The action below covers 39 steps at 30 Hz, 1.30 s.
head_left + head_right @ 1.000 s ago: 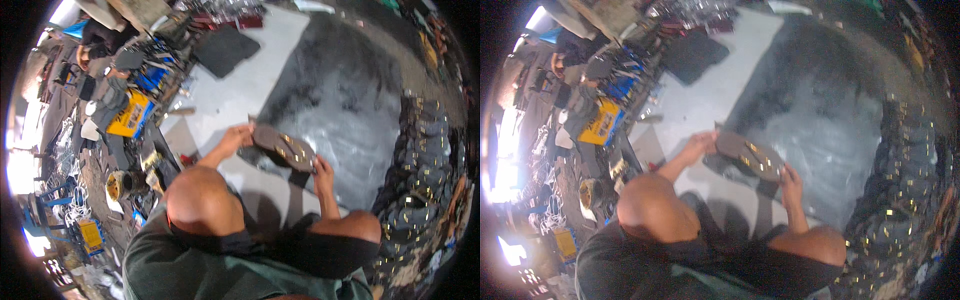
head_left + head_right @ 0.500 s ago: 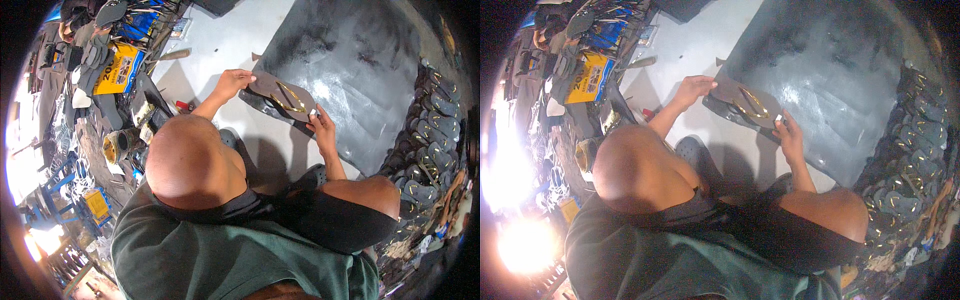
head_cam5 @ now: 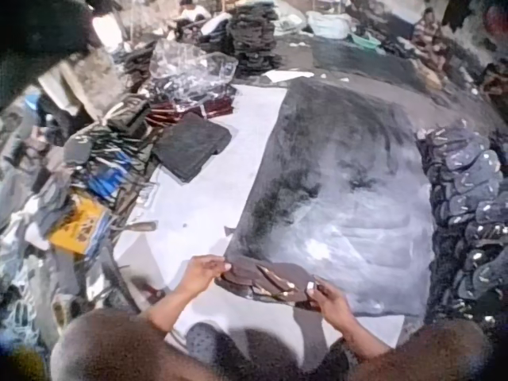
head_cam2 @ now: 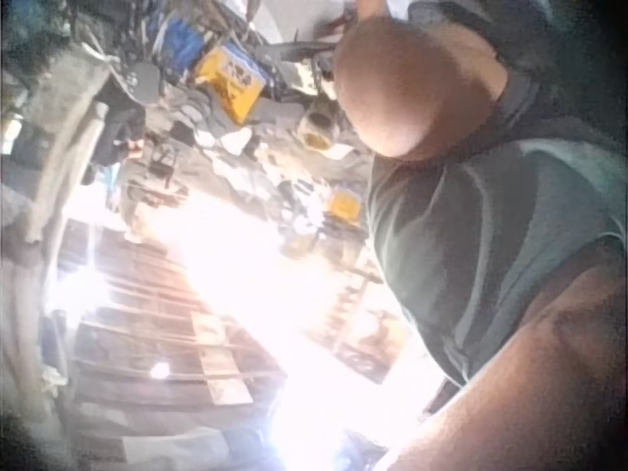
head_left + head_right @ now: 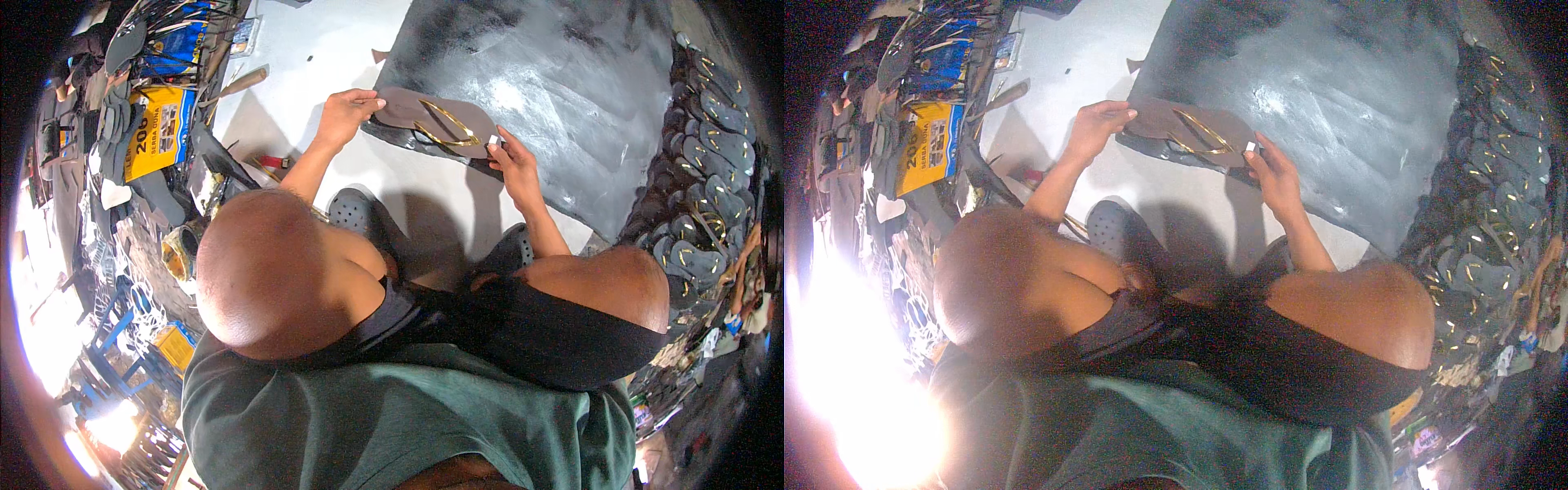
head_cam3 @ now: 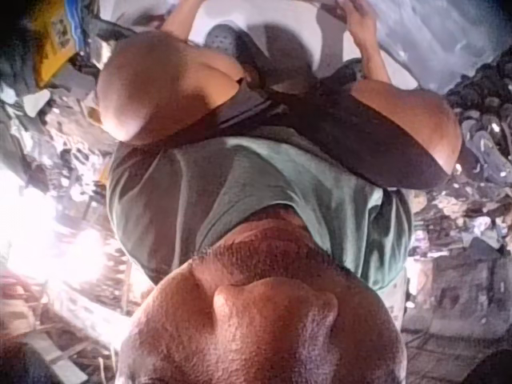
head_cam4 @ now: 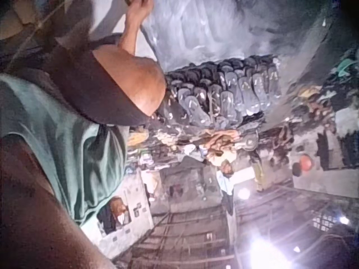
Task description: The person sits on the floor and arranges multiple flip-flops with gold straps in neat rows on a white surface. They pick up each flip-flop, align it, and place it down repeatedly.
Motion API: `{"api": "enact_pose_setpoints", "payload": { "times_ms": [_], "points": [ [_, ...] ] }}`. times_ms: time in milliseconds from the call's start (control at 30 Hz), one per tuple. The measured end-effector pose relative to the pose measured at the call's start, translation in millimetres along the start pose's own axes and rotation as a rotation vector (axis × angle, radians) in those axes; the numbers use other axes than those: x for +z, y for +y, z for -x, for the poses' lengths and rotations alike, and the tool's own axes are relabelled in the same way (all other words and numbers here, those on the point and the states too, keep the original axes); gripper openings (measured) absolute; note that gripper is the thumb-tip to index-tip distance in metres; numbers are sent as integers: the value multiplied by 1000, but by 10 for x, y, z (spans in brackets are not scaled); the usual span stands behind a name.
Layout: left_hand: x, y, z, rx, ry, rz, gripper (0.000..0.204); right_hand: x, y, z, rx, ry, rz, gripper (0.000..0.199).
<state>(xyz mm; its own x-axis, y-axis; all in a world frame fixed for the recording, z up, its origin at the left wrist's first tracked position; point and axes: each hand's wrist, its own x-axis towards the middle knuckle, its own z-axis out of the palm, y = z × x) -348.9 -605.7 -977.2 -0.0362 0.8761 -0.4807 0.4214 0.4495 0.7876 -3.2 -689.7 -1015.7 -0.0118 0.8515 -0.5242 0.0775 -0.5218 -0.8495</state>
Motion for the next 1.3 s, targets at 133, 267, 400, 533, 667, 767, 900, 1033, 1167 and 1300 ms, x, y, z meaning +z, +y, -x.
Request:
{"api": "enact_pose_setpoints", "payload": {
  "times_ms": [133, 267, 400, 533, 667, 767, 900, 1033, 1167, 1300],
  "points": [
    [4, -8, 2, 3, 24, 44, 42, 35, -90, 9, -14, 2, 49, 50],
    [9, 72, 35, -4, 14, -36, 43, 34, -42, -1, -9, 20, 56, 50],
    [8, -11, 18, 5, 0, -39, 48, 40, -72, -30, -9, 26, 98, 50],
    [49, -22, 4, -5, 35, 3, 42, 9, 4, -87, -21, 31, 102, 52],
    [54, -35, 4, 0, 33, -20, 42, 15, 83, -110, -34, 22, 154, 51],
    [70, -54, -4, 4, 41, -53, 42, 46, 127, -115, -135, 69, 293, 49],
    [52, -75, -32, 17, 54, -121, 39, 111, 87, -85, -310, 194, 585, 46],
    [119, 5, -69, 45, 50, -143, 31, 169, -37, -23, -419, 279, 727, 41],
    [237, -125, -49, 518, 176, -506, 24, 218, -17, -14, -639, 293, 1084, 45],
    [440, -163, 201, 785, 248, -805, 39, 269, 2, 80, -621, 223, 1063, 61]
  ]
}}
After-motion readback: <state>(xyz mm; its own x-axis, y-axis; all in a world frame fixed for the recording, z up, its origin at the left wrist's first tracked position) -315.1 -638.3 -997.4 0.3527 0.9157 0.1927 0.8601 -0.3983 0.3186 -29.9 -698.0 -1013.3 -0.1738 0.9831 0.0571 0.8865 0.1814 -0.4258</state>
